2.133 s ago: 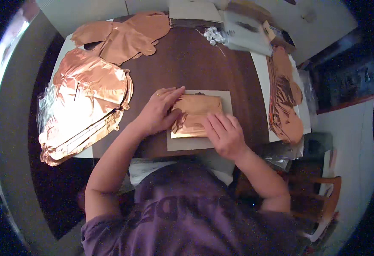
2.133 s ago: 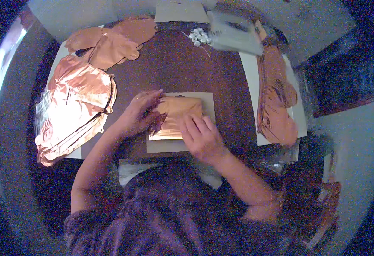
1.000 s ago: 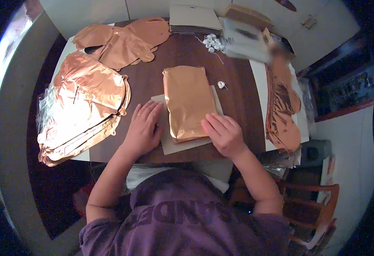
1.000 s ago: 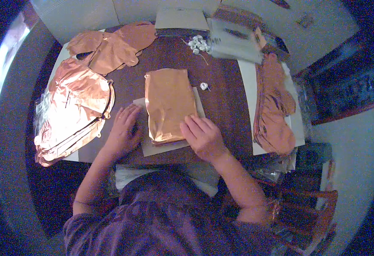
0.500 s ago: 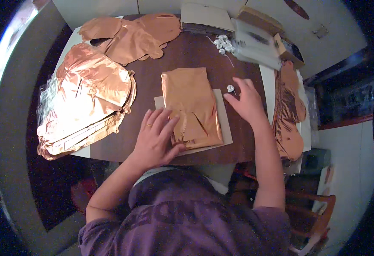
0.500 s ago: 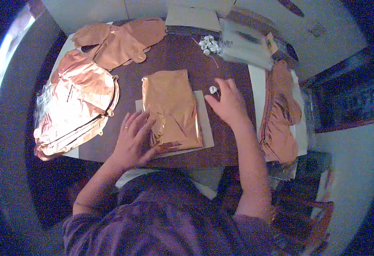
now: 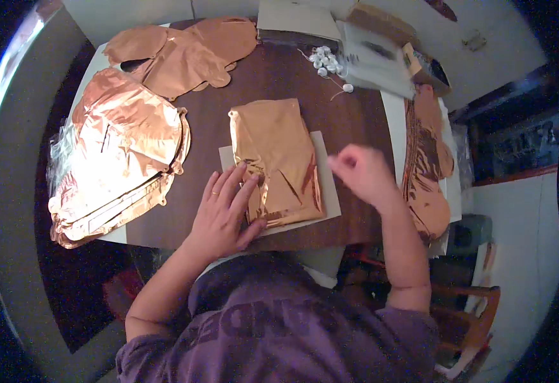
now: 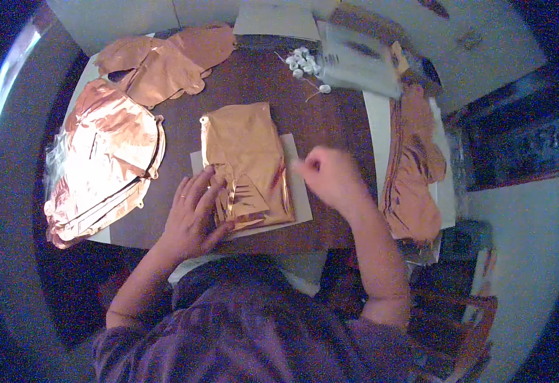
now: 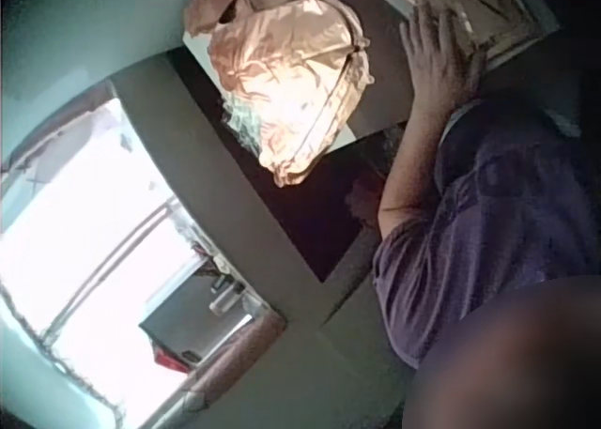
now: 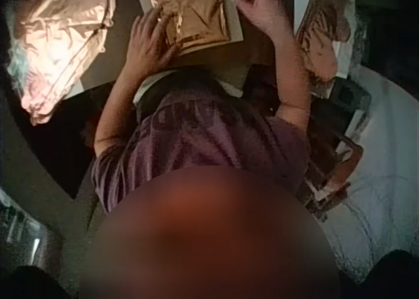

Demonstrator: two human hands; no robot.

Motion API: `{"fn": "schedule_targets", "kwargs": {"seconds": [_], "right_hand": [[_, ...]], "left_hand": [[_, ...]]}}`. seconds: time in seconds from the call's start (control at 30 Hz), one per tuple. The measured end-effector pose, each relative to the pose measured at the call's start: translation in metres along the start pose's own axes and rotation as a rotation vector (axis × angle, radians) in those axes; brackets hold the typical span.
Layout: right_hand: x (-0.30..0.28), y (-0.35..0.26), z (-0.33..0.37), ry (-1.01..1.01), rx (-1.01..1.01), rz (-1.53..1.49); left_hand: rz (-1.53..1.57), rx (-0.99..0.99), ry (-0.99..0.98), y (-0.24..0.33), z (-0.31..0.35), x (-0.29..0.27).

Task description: Folding a rose-gold foil balloon and placing it inside a plastic retail package with a cardboard header.

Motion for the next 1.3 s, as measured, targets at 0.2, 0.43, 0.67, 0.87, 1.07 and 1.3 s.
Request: {"fn": "schedule_targets", "kwargs": {"seconds": [0.2, 0.43, 0.67, 0.87, 1.07, 1.3], "right_hand": [[0.027, -0.001, 0.048, -0.432, 0.227, -0.165], [0.042, -0.007, 0.080, -0.425, 0.252, -0.439], [0.088, 0.012, 0.136, -0.209, 0.370, -1.182], [0.091, -0.003, 0.136, 0.009, 0.341, -1.252], [0.085, 0.003, 0.133, 0.021, 0.355, -1.434], [0.094, 0.005, 0.130, -0.087, 0.345, -1.326]], "left_hand": [[-0.002, 0.009, 0.041, 0.006, 0.008, 0.003], [0.059, 0.002, 0.006, 0.014, 0.027, 0.005], [0.135, 0.101, -0.057, 0.026, 0.041, 0.001], [0.506, -0.010, 0.172, 0.016, 0.046, -0.003], [1.353, -0.514, 0.090, 0.011, 0.041, -0.006], [1.253, -0.406, -0.036, 0.004, 0.026, 0.009]]}}
Point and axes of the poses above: each hand's wrist, its own z-axis away from the middle knuckle, its own x-axis out of the palm, y = z × x, the point moved 2 cm from there along -z, towards the middle knuckle, and after that the axes turned 6 degrees about -y, right-handed, at the moved point
